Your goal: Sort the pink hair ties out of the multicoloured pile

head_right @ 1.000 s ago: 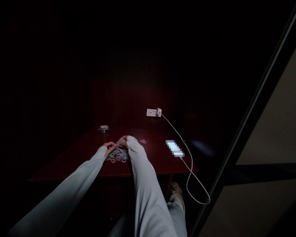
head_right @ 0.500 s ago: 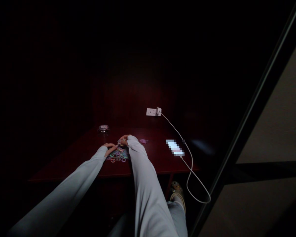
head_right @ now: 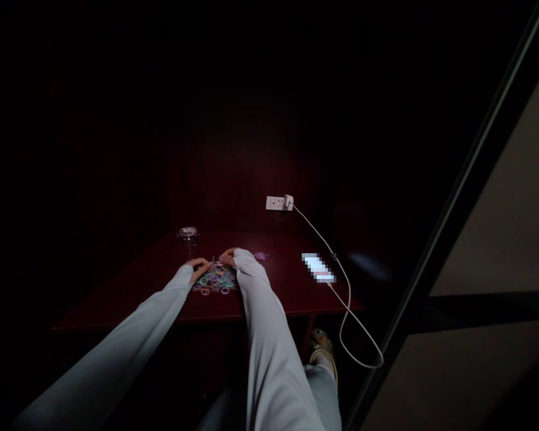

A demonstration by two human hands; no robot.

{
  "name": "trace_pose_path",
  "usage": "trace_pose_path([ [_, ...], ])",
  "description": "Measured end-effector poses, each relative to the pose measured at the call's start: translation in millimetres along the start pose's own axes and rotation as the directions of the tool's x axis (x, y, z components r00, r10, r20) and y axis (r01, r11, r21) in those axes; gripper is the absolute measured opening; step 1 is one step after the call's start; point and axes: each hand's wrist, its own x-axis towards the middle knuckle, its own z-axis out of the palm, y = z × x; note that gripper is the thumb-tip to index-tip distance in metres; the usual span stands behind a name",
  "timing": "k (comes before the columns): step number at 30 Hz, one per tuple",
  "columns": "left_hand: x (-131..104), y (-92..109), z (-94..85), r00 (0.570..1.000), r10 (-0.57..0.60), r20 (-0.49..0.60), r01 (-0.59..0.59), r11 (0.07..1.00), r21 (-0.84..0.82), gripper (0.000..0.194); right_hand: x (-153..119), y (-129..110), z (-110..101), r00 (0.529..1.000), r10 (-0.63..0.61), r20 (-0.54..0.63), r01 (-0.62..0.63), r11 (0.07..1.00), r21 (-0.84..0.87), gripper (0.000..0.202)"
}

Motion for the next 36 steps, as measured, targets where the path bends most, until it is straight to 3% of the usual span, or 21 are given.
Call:
trace_pose_path([
  [4,-1.2,-0.1,1.5,0.999,-0.007,-0.036,0.005,0.999,-0.051,0.025,-5.4,-2.7,-2.0,0.997,0.078,0.005,-0.078,0.997,-0.019,0.008],
  [17,3.0,-11.5,5.0,0.999,0.033,-0.007,-0.033,0.993,-0.115,0.029,-7.8,-5.0,-9.0,0.997,0.029,0.071,-0.022,0.995,-0.100,0.018],
  [25,1.5,-4.2,5.2,1.000,0.011,-0.025,-0.014,0.989,-0.146,0.026,-2.5,-0.6,-5.4,0.992,0.028,0.124,-0.035,0.998,0.050,0.013],
  [36,-4.3,7.7,-1.8,1.000,0.024,0.004,-0.023,0.989,-0.149,0.019,-15.5,-14.9,-11.7,0.996,0.056,0.070,-0.061,0.996,0.063,0.012],
])
